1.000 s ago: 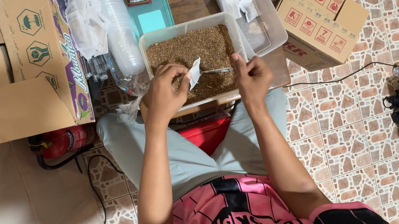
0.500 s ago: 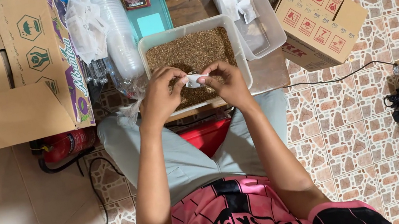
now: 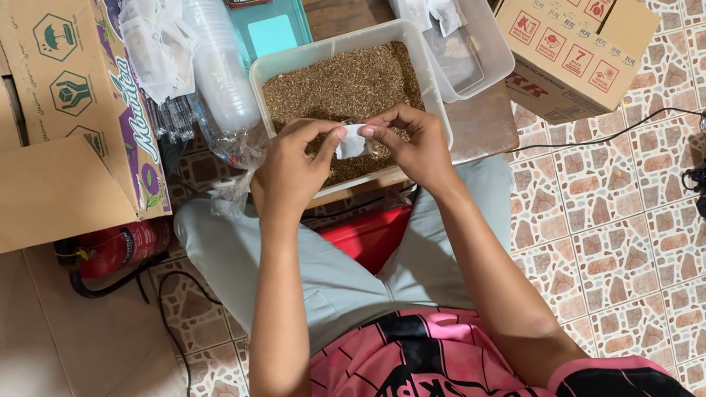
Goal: Filling small white packets with granular material using a small spoon from a large container.
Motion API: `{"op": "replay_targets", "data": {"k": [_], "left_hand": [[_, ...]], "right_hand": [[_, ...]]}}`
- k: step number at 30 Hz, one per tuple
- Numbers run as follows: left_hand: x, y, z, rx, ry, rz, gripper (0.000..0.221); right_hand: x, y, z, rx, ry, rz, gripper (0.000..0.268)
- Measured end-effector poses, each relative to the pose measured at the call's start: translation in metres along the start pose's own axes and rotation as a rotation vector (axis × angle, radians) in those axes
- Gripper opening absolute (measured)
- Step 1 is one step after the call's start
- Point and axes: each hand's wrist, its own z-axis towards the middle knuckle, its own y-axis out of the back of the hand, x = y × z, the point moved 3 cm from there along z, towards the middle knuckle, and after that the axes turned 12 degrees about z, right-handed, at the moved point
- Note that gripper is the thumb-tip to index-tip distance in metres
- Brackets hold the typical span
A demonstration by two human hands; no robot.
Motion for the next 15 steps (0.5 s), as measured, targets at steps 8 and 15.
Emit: {"op": "replay_targets", "data": {"k": [8,15], "left_hand": [[0.010,-0.007,0.001,-0.109,-0.105,0.060,0.010],[0.007,-0.002,0.002,-0.133,-0.122,0.078,0.009]], "right_hand": [[0.018,0.002,-0.004,0.070,0.136,0.113,0.073],[0.025,0.004,-0.014,0.151,0.133,0.018,0.072]]}}
